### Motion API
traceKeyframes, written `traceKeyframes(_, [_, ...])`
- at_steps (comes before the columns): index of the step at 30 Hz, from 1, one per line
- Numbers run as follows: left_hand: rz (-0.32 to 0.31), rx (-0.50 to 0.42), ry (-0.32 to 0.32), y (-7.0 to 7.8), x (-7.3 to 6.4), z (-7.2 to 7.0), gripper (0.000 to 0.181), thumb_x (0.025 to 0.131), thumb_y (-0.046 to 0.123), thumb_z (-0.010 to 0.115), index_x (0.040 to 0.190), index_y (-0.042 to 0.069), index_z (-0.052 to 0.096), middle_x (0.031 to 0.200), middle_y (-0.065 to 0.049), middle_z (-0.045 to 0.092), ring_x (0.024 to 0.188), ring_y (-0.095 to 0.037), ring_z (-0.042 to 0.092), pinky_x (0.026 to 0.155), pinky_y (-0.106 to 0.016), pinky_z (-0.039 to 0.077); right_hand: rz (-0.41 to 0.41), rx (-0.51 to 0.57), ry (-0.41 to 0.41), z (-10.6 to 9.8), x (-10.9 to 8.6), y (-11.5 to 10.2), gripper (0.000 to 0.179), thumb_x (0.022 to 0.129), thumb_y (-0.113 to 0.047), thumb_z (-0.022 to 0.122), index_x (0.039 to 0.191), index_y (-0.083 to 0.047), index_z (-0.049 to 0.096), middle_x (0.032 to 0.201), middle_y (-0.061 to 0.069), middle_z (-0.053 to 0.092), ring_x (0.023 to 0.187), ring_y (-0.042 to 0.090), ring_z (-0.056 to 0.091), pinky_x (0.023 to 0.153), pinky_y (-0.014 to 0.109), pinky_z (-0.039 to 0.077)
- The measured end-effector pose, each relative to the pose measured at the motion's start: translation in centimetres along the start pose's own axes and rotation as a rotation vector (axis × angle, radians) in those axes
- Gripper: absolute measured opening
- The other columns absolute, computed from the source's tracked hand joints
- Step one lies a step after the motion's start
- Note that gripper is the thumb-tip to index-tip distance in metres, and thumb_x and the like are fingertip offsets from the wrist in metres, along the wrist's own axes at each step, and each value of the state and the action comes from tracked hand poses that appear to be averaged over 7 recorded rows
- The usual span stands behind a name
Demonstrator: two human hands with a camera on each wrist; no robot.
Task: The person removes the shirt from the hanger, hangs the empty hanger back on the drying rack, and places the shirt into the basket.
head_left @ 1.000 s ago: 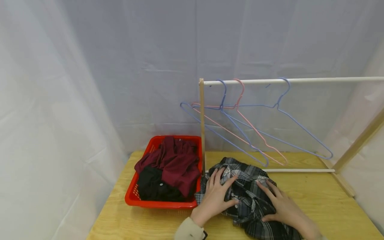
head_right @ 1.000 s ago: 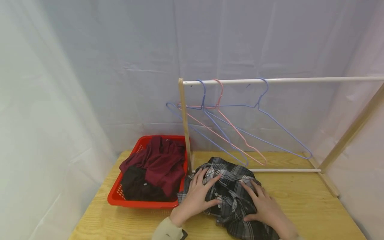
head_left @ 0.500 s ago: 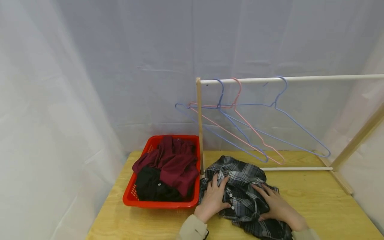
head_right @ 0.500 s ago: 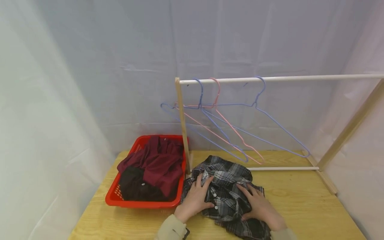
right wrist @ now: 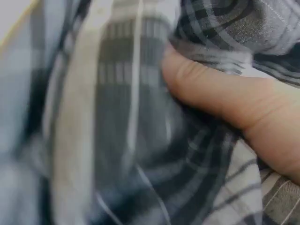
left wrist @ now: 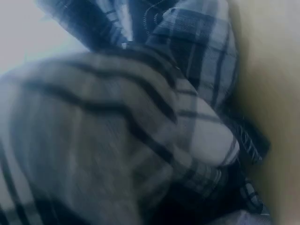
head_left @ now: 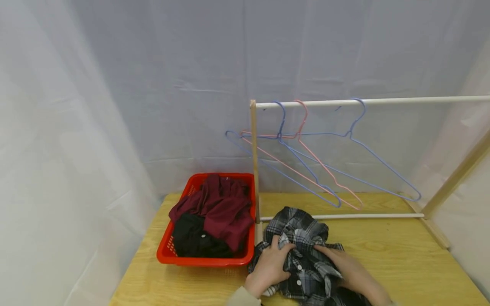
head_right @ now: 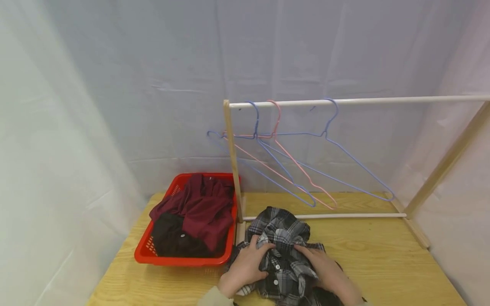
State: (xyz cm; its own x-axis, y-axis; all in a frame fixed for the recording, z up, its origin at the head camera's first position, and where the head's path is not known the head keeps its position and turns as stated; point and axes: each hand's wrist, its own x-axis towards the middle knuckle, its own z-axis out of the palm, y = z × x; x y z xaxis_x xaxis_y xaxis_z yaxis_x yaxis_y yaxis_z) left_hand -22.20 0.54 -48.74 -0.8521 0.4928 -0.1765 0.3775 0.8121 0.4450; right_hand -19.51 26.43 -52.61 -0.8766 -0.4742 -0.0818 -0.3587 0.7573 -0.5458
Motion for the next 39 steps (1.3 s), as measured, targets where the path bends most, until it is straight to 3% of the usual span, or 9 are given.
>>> traceKeyframes(4, [0.026, -0.040, -0.041, 0.8, -1.0, 0.6, 0.067, 0.078, 0.023, 0.089, 0.138, 0.028, 0.058, 0.133, -0.012, 0.043, 0.083, -0.035, 0.062, 0.065, -0.041, 0.055, 0.145, 0.079, -0.087, 0.4, 0.3, -0.6, 0.054, 0.096, -0.011, 0.067, 0.146, -0.002, 0.049, 0.138, 0.023, 0.057, 0.125, 0.047, 0.054, 0.100, 0.065, 0.042])
traceKeyframes(7, [0.046, -0.089, -0.066, 0.7, -1.6, 0.7, 0.072, 0.081, 0.028, 0.087, 0.144, 0.030, 0.052, 0.135, -0.012, 0.043, 0.077, -0.030, 0.062, 0.064, -0.038, 0.054, 0.227, 0.149, -0.108, 0.4, 0.3, -0.8, 0.049, 0.099, -0.015, 0.062, 0.146, -0.004, 0.051, 0.141, 0.024, 0.054, 0.129, 0.049, 0.050, 0.102, 0.069, 0.037])
traceKeyframes(11, [0.066, -0.213, -0.091, -0.7, -2.4, -0.3, 0.089, 0.084, 0.040, 0.084, 0.157, 0.035, 0.033, 0.146, -0.014, 0.041, 0.084, -0.031, 0.064, 0.070, -0.044, 0.054, 0.136, 0.104, -0.079, 0.4, -0.8, -0.8, 0.058, 0.094, -0.004, 0.068, 0.148, -0.005, 0.047, 0.143, 0.025, 0.051, 0.127, 0.053, 0.049, 0.091, 0.069, 0.045])
traceKeyframes(15, [0.115, -0.322, -0.038, -2.0, -3.5, -1.5, 0.103, 0.084, 0.048, 0.081, 0.162, 0.037, 0.014, 0.155, -0.013, 0.034, 0.113, -0.035, 0.061, 0.081, -0.048, 0.054, 0.051, -0.036, 0.027, 0.5, -2.2, -0.9, 0.083, 0.076, 0.007, 0.082, 0.149, -0.011, 0.047, 0.141, 0.026, 0.050, 0.123, 0.056, 0.050, 0.072, 0.058, 0.053])
traceKeyframes(19, [0.143, -0.354, 0.020, -2.6, -4.7, -2.0, 0.113, 0.082, 0.049, 0.082, 0.163, 0.036, 0.004, 0.164, -0.013, 0.021, 0.145, -0.039, 0.035, 0.100, -0.059, 0.047, 0.074, -0.056, 0.077, -0.3, -3.7, -0.6, 0.102, 0.067, -0.023, 0.095, 0.153, -0.017, 0.041, 0.147, 0.029, 0.043, 0.125, 0.061, 0.046, 0.072, 0.066, 0.050])
traceKeyframes(23, [0.105, -0.346, 0.010, -3.2, -5.3, -1.3, 0.125, 0.078, 0.050, 0.084, 0.164, 0.029, -0.004, 0.167, -0.018, 0.011, 0.149, -0.045, 0.024, 0.102, -0.064, 0.043, 0.160, 0.022, 0.007, -1.6, -5.3, 0.6, 0.117, 0.064, -0.039, 0.094, 0.159, -0.022, 0.028, 0.153, 0.035, 0.029, 0.124, 0.069, 0.038, 0.069, 0.070, 0.048])
traceKeyframes(29, [-0.078, -0.348, -0.024, -4.3, -5.0, -0.2, 0.127, 0.077, 0.043, 0.088, 0.163, 0.013, 0.000, 0.163, -0.031, 0.015, 0.110, -0.051, 0.061, 0.075, -0.054, 0.054, 0.194, 0.160, -0.088, -0.9, -5.1, 1.7, 0.121, 0.071, -0.020, 0.092, 0.161, -0.012, 0.012, 0.144, 0.052, 0.019, 0.092, 0.050, 0.062, 0.067, 0.055, 0.052])
traceKeyframes(34, [-0.084, -0.319, -0.064, -4.0, -4.1, 0.0, 0.124, 0.074, 0.043, 0.091, 0.163, 0.011, 0.010, 0.160, -0.029, 0.021, 0.136, -0.053, 0.041, 0.101, -0.066, 0.041, 0.189, 0.091, -0.013, 0.7, -2.6, -0.3, 0.124, 0.066, -0.014, 0.094, 0.160, -0.013, 0.013, 0.152, 0.043, 0.019, 0.121, 0.069, 0.041, 0.074, 0.061, 0.051])
traceKeyframes(39, [-0.053, -0.241, -0.060, -3.5, -3.5, -0.1, 0.124, 0.070, 0.045, 0.093, 0.162, 0.011, 0.016, 0.158, -0.024, 0.029, 0.141, -0.049, 0.036, 0.107, -0.063, 0.038, 0.041, 0.031, 0.060, 1.3, -0.6, -1.7, 0.106, 0.074, 0.023, 0.075, 0.159, -0.014, 0.023, 0.156, 0.037, 0.017, 0.131, 0.070, 0.030, 0.064, 0.045, 0.051])
